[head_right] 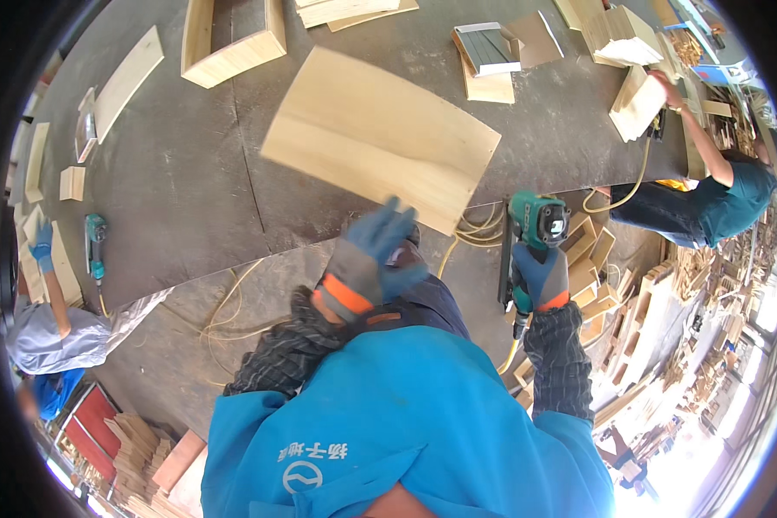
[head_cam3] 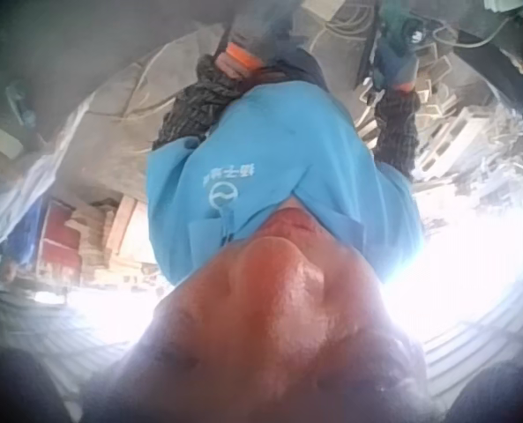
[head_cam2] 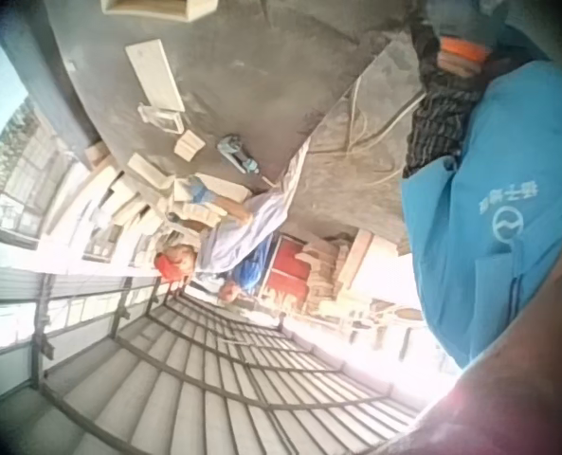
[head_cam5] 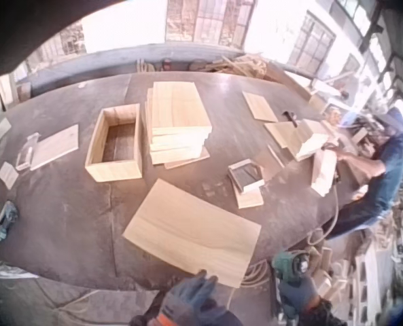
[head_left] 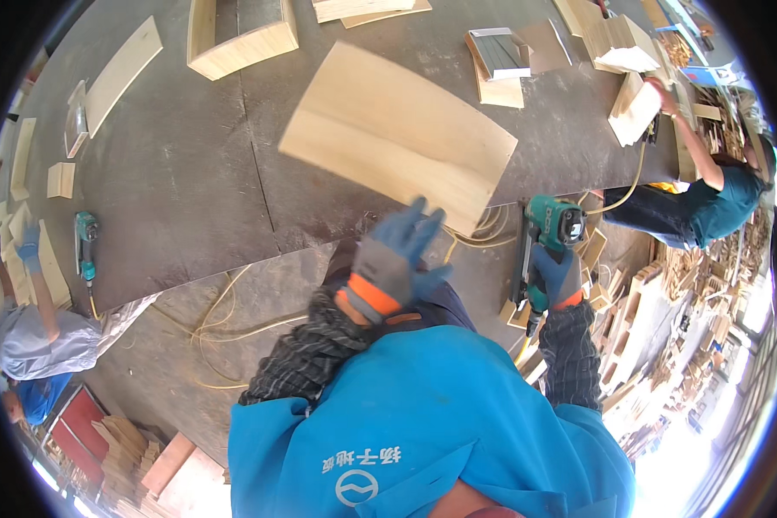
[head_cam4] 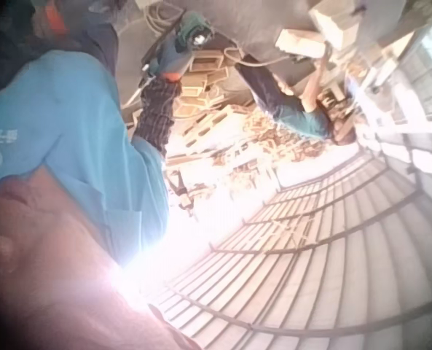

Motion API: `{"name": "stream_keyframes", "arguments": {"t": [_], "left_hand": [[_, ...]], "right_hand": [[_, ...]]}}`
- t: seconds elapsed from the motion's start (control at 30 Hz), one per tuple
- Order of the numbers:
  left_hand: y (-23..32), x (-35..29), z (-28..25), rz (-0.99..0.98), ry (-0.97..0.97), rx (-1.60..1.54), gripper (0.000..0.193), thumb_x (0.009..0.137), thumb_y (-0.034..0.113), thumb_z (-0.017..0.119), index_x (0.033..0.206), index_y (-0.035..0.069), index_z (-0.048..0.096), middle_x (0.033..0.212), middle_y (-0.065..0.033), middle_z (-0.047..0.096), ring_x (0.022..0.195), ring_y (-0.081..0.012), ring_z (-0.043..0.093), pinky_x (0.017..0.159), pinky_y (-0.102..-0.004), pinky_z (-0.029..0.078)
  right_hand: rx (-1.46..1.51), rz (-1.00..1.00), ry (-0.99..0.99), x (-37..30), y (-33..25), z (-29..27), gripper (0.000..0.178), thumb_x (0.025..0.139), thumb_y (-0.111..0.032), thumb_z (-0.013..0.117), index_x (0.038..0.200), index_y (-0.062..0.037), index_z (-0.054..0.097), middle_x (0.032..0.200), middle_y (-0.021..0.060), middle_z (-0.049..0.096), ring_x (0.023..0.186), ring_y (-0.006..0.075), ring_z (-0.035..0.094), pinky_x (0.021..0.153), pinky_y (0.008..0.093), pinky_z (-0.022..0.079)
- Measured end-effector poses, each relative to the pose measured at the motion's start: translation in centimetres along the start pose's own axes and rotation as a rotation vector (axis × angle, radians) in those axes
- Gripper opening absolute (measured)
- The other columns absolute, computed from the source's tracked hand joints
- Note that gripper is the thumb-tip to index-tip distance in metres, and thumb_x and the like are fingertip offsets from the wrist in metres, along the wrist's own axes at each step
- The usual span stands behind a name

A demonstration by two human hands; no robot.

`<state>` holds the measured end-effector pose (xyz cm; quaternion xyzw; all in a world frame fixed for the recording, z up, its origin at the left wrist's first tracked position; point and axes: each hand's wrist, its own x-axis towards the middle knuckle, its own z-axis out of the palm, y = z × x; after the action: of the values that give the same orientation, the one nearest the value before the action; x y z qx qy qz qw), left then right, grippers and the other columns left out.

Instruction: Assembling wooden boxes by nailing panels together and stacking the finished boxes.

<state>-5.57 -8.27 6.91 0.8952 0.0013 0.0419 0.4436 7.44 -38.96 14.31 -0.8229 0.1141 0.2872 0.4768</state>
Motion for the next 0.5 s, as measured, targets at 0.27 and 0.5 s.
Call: {"name": "stream_keyframes", "arguments": {"t": [0.27,0.5], "left_hand": [[-13.1,2.3,-11.5,-0.025,0.09,0.406,0.076,0.082,0.033,0.09,0.153,0.027,0.064,0.17,-0.025,0.041,0.144,-0.0465,0.053,0.116,-0.0531,0.05],[-11.0,-1.8,-8.1,-0.188,0.274,0.33,0.066,0.086,0.017,0.088,0.149,0.023,0.068,0.166,-0.025,0.047,0.139,-0.0429,0.062,0.104,-0.0443,0.062]], "right_hand": [[-0.013,0.077,-0.071,1.6,4.4,2.2,0.025,0.095,-0.024,0.078,0.103,-0.0015,0.072,0.077,0.0026,0.066,0.06,0.0131,0.062,0.056,0.0313,0.05],[-0.01,0.008,-0.133,5.0,2.2,3.4,0.022,0.095,-0.023,0.077,0.094,-0.0005,0.076,0.074,0.0004,0.068,0.06,0.0103,0.06,0.058,0.0312,0.047]]}}
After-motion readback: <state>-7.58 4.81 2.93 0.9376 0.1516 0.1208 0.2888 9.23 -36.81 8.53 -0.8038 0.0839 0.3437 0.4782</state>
